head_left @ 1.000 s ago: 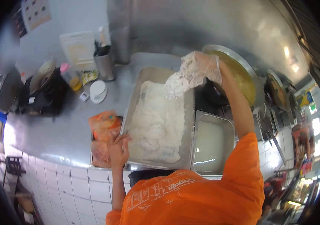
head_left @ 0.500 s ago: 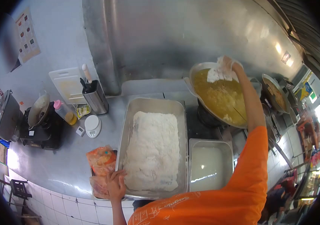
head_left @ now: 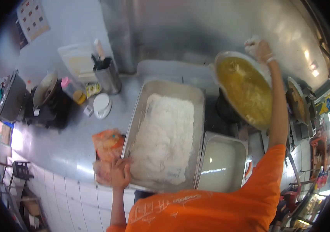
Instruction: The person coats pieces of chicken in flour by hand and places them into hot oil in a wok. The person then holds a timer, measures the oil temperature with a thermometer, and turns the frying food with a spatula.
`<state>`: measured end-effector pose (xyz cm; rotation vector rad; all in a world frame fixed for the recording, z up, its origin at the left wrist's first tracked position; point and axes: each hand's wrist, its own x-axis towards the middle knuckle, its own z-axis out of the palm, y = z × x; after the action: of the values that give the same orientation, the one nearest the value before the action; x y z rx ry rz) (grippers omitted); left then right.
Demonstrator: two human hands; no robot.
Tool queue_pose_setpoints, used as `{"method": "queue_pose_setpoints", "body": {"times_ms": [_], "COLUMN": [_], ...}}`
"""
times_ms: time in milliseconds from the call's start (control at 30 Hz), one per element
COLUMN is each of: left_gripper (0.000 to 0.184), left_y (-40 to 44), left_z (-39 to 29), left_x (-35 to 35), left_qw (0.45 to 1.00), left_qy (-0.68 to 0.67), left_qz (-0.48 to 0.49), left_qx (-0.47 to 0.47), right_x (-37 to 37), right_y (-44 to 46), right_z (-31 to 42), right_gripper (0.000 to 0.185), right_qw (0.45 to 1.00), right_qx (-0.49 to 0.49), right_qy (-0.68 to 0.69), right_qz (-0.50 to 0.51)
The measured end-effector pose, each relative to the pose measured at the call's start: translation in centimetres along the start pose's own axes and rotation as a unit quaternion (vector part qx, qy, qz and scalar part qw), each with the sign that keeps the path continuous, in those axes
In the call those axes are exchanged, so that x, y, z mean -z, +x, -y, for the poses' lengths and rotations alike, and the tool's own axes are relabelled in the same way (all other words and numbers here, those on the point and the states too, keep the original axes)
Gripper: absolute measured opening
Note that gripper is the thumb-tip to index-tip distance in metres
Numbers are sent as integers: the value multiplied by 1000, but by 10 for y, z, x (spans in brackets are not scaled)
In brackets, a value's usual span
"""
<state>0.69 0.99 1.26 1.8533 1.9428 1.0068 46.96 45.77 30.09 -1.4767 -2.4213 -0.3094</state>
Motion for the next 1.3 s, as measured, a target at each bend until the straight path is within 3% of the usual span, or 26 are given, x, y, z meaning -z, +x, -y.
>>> {"method": "queue_pose_setpoints", "body": {"times_ms": [33, 100, 133, 200, 233, 267, 300, 333, 367, 467, 600, 700, 767, 800, 867, 967, 1100, 1167, 1200, 1267, 1300], "left_gripper": [26, 25, 25, 25, 25, 25, 25, 26, 26, 26, 27, 27, 28, 28, 28, 28, 29, 30, 30, 31, 31], "left_y": [1, 1, -1, -5, -4, -4, -5, -6, -7, -8, -9, -9, -8, -8, -8, -8, -8, -8, -8, -8, -9], "left_z": [2, -3, 2, 6, 5, 4, 6, 9, 10, 10, 13, 14, 14, 13, 12, 15, 16, 12, 12, 13, 13], "left_x": [0, 2, -1, -1, 0, 0, 0, -2, -2, -2, -3, -2, -2, -2, -1, -2, -2, -1, -1, -2, -2], "left_qw": [1000, 1000, 1000, 1000, 1000, 1000, 1000, 999, 999, 999, 998, 998, 999, 999, 998, 998, 999, 998, 998, 998, 998], "left_qy": [4, -1, 1, 6, -5, -17, -15, -18, -21, -29, -39, -40, -32, -33, -49, -51, -29, -48, -48, -43, -42], "left_qz": [2, -6, -8, -7, -14, -23, -24, -30, -36, -38, -41, -41, -42, -41, -38, -38, -40, -43, -43, -43, -42], "left_qx": [-7, -8, -8, -2, 1, 1, 2, -1, -5, 1, 10, 3, -5, -3, 8, 3, -12, 4, 4, 9, 10], "right_x": [11, 6, 1, -1, 0, -41, -93, -148, -185, -317, -316, -306, -280, -283, -302, -326, -265, -219, -218, -218, -247], "right_y": [-5, -25, -39, -81, -99, -106, -112, -131, -144, -196, -235, -249, -253, -267, -297, -307, -274, -247, -243, -237, -241], "right_z": [23, 78, 119, 219, 264, 278, 285, 298, 316, 330, 356, 354, 354, 356, 360, 346, 327, 319, 319, 321, 313], "right_gripper": [14, 15, 15, 17, 18, 19, 21, 22, 20, 25, 31, 44, 48, 48, 53, 55, 48, 42, 42, 38, 38], "right_qw": [995, 977, 948, 930, 959, 949, 914, 876, 862, 890, 910, 870, 774, 773, 863, 876, 860, 724, 724, 796, 795], "right_qx": [88, 175, 132, 107, 135, 155, 241, 166, 195, 201, 179, 109, 54, 53, 103, 64, 58, 23, 23, 25, 25], "right_qy": [49, 119, 285, 337, 230, 228, 265, 351, 334, 144, 103, 184, 254, 254, 175, 198, 269, 486, 486, 435, 436], "right_qz": [-12, -7, 47, 99, 96, 154, 189, 285, 329, 383, 359, 443, 577, 578, 462, 435, 430, 489, 490, 421, 421]}}
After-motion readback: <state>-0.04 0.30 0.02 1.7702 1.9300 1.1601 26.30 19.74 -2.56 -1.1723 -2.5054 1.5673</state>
